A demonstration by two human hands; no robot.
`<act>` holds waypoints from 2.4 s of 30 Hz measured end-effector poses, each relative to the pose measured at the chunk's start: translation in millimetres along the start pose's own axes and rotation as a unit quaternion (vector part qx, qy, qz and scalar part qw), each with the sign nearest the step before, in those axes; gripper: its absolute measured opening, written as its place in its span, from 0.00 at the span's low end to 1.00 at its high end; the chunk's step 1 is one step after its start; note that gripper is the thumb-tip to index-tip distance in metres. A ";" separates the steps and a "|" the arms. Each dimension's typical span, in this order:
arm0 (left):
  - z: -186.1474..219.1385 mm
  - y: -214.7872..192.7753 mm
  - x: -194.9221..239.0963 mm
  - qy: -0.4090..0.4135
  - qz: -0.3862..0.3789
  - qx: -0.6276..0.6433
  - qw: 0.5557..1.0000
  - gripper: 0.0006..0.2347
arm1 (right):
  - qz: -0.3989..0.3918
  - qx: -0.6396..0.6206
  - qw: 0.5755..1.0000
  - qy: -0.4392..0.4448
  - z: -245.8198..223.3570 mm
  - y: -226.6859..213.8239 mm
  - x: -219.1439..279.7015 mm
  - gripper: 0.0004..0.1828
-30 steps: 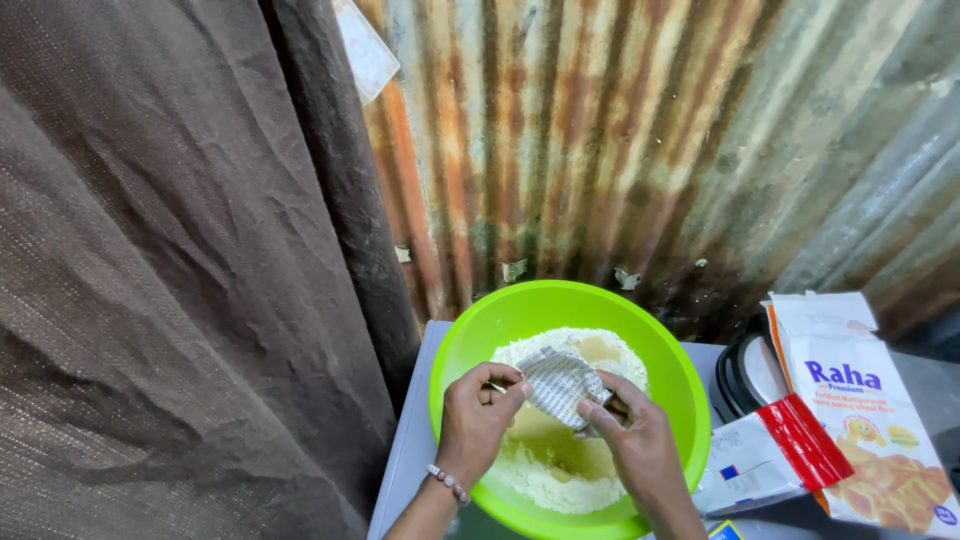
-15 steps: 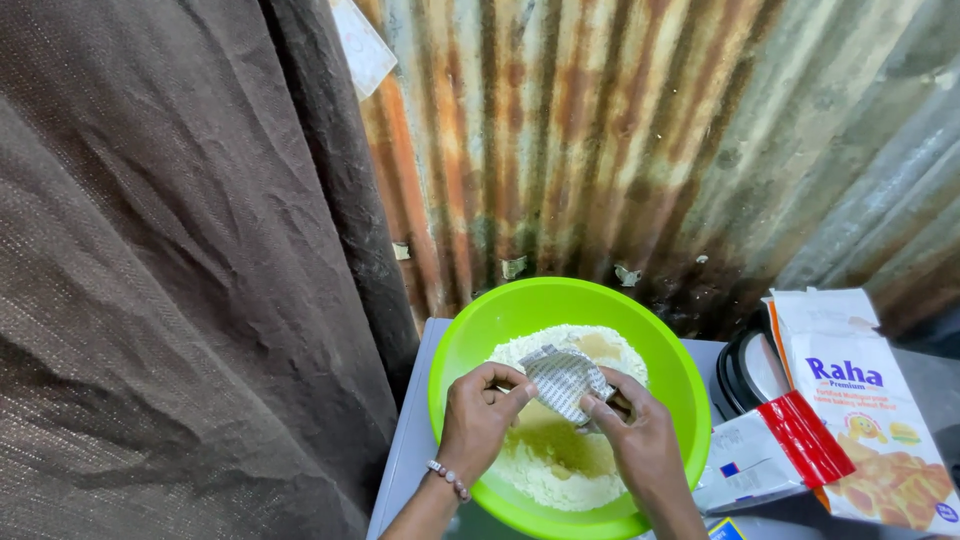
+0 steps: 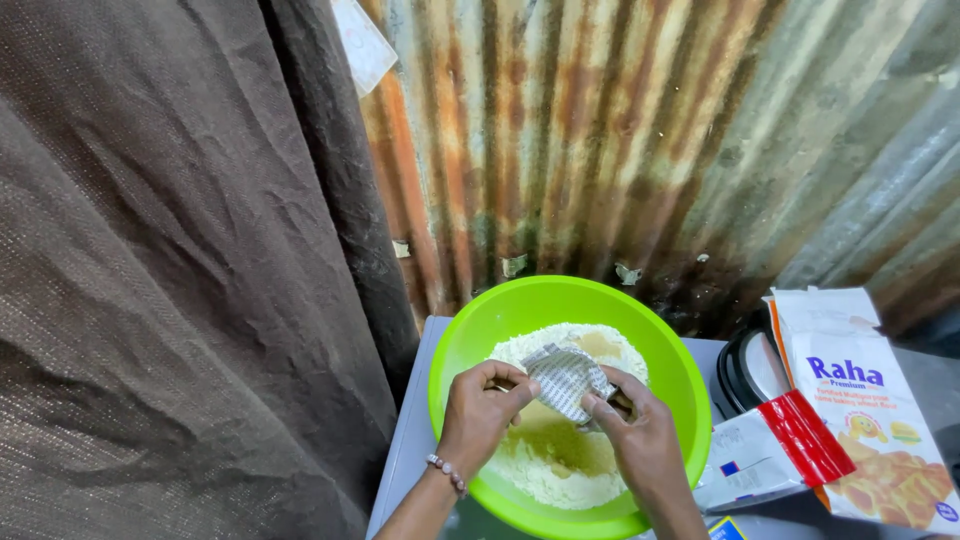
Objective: Adding dry ingredients like salt and yeast from small containers and packets into a large green bowl containing flour.
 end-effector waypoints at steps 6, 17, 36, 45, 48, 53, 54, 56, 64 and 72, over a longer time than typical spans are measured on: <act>-6.6 -2.3 0.6 0.024 -0.015 -0.005 1.000 0.07 | -0.001 -0.003 1.000 0.005 -4.1 0.8 2.3 0.27; -10.2 -0.3 6.6 0.233 -0.040 0.047 0.970 0.05 | 0.011 -0.016 1.000 0.013 -5.7 2.1 0.9 0.27; -20.2 19.3 14.4 0.159 0.034 0.024 0.986 0.06 | 0.014 -0.005 1.000 -0.005 20.3 2.2 -15.8 0.25; -22.2 7.7 7.1 0.184 -0.054 -0.183 0.964 0.09 | 0.009 -0.008 0.998 0.067 -2.9 -0.2 -2.3 0.26; -20.1 2.3 1.8 0.268 -0.079 -0.212 0.937 0.11 | 0.011 -0.086 0.994 0.063 15.6 1.1 -14.3 0.24; -22.3 9.0 -4.7 0.281 -0.087 -0.121 0.948 0.08 | -0.001 -0.219 0.970 0.101 31.6 0.4 -26.4 0.27; -26.5 13.3 -5.9 0.228 -0.100 -0.027 0.968 0.08 | -0.005 -0.256 0.960 0.114 39.2 -0.6 -31.7 0.26; -16.6 18.5 -3.7 0.184 -0.114 -0.015 0.976 0.08 | -0.015 -0.265 0.959 0.102 44.9 -2.4 -36.4 0.26; -22.0 36.2 -3.1 -0.078 -0.106 0.270 0.954 0.05 | -0.047 -0.308 0.947 0.083 56.3 -3.6 -38.3 0.27; 20.0 28.9 10.1 -0.190 -0.113 0.323 0.920 0.15 | -0.030 -0.273 0.950 0.149 37.3 -4.7 -28.2 0.31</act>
Point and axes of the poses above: each hand's wrist, its own x-axis away from the middle knuckle, its own y-axis out of the palm, z = x × y, the point moved 1 cm from there along -x, towards the middle knuckle, and after that the axes turned 13 degrees about z, right-handed, at the moved point
